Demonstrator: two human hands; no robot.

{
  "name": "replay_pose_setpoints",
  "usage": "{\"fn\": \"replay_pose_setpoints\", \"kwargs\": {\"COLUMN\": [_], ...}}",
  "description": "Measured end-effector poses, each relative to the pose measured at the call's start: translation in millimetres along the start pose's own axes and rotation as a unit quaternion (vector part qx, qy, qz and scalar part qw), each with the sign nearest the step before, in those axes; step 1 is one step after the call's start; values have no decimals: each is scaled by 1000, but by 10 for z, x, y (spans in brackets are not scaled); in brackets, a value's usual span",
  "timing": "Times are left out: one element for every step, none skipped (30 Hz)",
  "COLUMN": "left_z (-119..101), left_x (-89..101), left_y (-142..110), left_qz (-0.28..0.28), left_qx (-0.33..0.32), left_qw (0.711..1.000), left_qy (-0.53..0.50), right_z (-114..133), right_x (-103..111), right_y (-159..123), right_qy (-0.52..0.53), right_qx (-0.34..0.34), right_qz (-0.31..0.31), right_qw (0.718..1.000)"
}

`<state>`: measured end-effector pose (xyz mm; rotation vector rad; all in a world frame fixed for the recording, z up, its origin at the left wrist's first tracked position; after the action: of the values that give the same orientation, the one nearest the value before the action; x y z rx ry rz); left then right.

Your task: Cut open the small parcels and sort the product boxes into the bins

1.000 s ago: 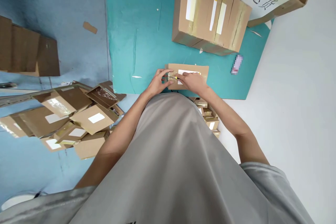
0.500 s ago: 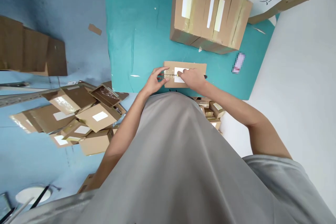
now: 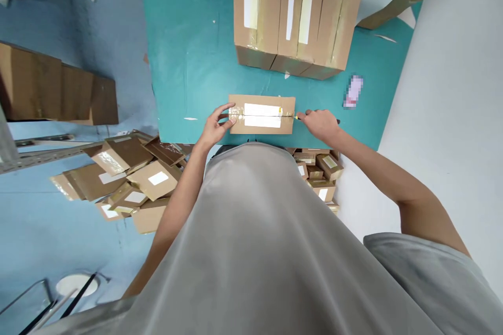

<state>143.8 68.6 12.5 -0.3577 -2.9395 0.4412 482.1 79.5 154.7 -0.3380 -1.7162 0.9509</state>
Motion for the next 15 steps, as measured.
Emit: {"fn": "replay_pose_setpoints", "kwargs": {"left_z": [-25, -50, -70, -83, -87, -80, -62, -33, 4, 48, 97, 149, 202, 256, 310], "left_x": [1, 0, -3, -4, 4, 26, 67, 130, 212, 310, 415, 523, 626, 722, 807], "left_y": [-5, -13, -23, -35, -49, -64, -81, -102, -124, -149, -172, -193, -210, -223, -233], "left_qz": [-3, -7, -11, -16, -23, -36, -53, -74, -97, -118, -136, -149, -157, -161, -162], "left_qx": [2, 5, 8, 11, 15, 19, 24, 30, 35, 40, 44, 49, 53, 58, 63], "left_qw": [1000, 1000, 1000, 1000, 999, 999, 998, 997, 995, 992, 989, 987, 986, 984, 984], "left_qy": [4, 8, 11, 14, 16, 15, 14, 12, 12, 14, 20, 28, 37, 43, 47], "right_z": [-8, -22, -46, -81, -134, -206, -294, -384, -469, -540, -586, -598, -569, -491, -359], "right_x": [-18, -32, -43, -53, -58, -61, -63, -66, -77, -103, -152, -229, -335, -462, -592], "right_y": [3, -8, -33, -70, -115, -159, -194, -211, -203, -168, -103, -12, 101, 224, 346], "right_qy": [7, 14, 20, 25, 30, 38, 51, 77, 119, 178, 253, 338, 425, 507, 576], "right_qx": [5, 10, 15, 19, 20, 16, 9, 0, -10, -20, -33, -48, -71, -99, -124], "right_qz": [-3, -4, -3, -2, -3, -10, -24, -45, -73, -103, -130, -147, -154, -148, -131], "right_qw": [1000, 1000, 1000, 1000, 999, 999, 998, 996, 990, 978, 958, 928, 889, 843, 797]}}
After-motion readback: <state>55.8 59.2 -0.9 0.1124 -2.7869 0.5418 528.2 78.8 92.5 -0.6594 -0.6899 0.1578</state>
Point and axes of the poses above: each hand's wrist, its own y-axis towards the middle knuckle, its own x-axis out of the back of the hand, z = x × y, the point moved 7 cm from there along y, towards the middle knuckle, and after that the axes turned 2 degrees about -x, right-handed, at the moved point
